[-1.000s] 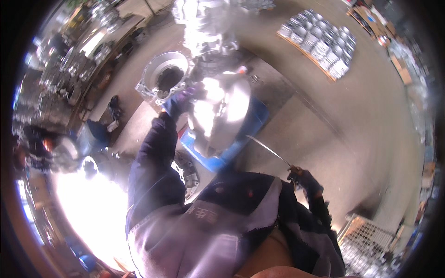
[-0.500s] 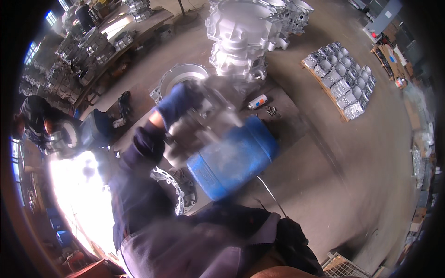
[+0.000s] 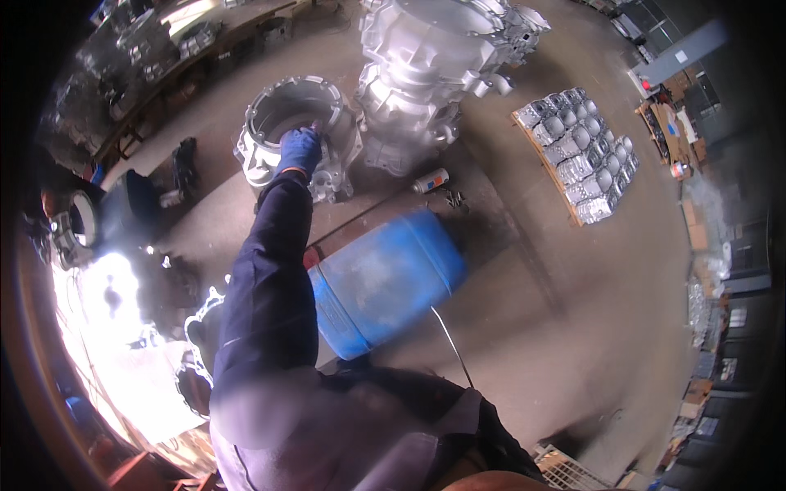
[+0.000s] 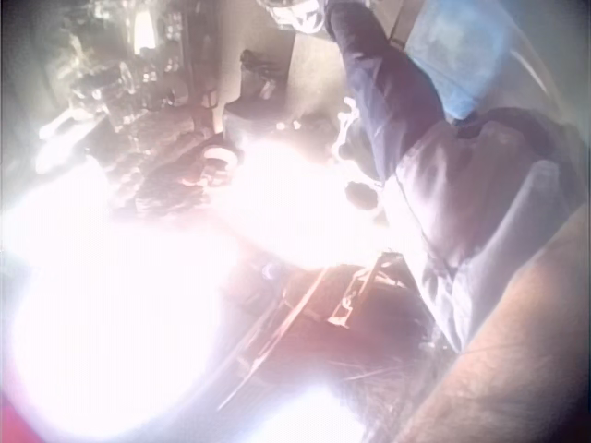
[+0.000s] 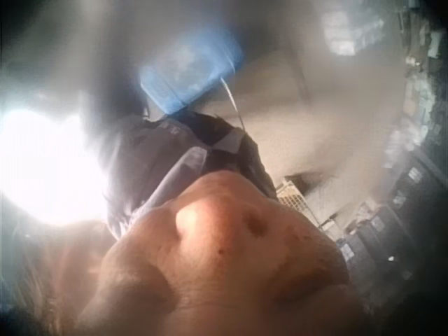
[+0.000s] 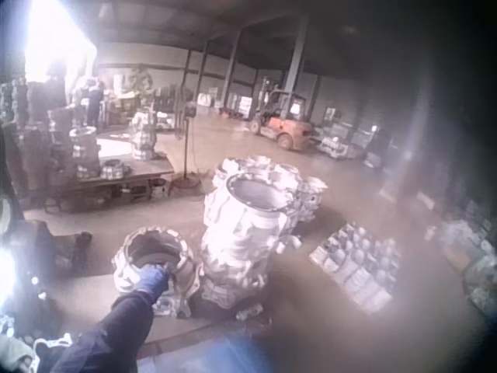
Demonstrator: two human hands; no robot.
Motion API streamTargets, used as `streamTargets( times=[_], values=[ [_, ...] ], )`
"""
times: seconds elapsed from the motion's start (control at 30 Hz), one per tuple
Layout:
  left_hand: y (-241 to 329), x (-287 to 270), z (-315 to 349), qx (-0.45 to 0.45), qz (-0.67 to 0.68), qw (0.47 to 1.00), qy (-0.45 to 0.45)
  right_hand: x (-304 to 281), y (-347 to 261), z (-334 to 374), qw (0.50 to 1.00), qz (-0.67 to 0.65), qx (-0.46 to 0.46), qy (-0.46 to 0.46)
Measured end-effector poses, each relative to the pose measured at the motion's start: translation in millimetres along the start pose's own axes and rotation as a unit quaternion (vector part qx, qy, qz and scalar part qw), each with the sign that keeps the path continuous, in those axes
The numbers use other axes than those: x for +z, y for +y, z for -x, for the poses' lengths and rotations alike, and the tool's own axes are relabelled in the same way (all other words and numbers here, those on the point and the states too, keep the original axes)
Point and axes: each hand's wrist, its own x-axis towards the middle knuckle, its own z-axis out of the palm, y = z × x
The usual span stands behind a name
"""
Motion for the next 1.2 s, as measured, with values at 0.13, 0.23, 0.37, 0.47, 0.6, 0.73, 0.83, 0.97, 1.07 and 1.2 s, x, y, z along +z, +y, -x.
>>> streamTargets(
  times=[0.13, 0.23, 0.37, 0.47, 0.6, 0.73, 0.83, 0.97, 1.07, 1.2],
  values=[
    [6.4, 14.0, 24.5, -0.007, 0.071, 0.983, 0.171, -3.8, 1.4, -2.9, 1.0, 0.012, -0.011, 0.01],
    [25.1, -14.8, 63.6, -0.022, 0.093, 0.942, 0.322, -11.5, 3.1, -8.5, 0.999, 0.029, -0.028, -0.002],
    [64.9, -43.5, 200.2, -0.028, 0.302, 0.906, 0.295, -18.3, 9.5, -25.9, 0.997, 0.041, -0.051, -0.03],
    [55.2, -36.9, 302.2, -0.101, 0.315, 0.925, 0.188, -17.7, 17.4, -38.0, 0.995, 0.04, -0.072, -0.057],
    [23.2, -5.9, 413.0, -0.272, 0.167, 0.943, 0.092, -11.9, 13.4, -45.7, 0.986, 0.035, -0.098, -0.128],
    [17.5, 30.4, 484.4, -0.398, 0.128, 0.898, -0.138, -2.9, -3.2, -48.6, 0.901, 0.315, -0.266, -0.134],
    [15.7, 65.5, 486.3, -0.39, 0.139, 0.895, -0.169, 7.6, -6.8, -53.9, 0.824, 0.41, -0.37, -0.129],
    [13.6, 102.1, 476.0, -0.43, 0.153, 0.883, -0.106, 14.8, -0.4, -58.0, 0.85, 0.367, -0.354, -0.133],
    [6.3, 98.7, 475.6, -0.407, 0.159, 0.896, -0.085, 16.5, 4.5, -56.7, 0.88, 0.315, -0.328, -0.133],
    [-47.7, 39.5, 462.1, -0.379, 0.22, 0.897, -0.056, 18.9, 7.2, -51.3, 0.908, 0.257, -0.305, -0.127]
  ],
)
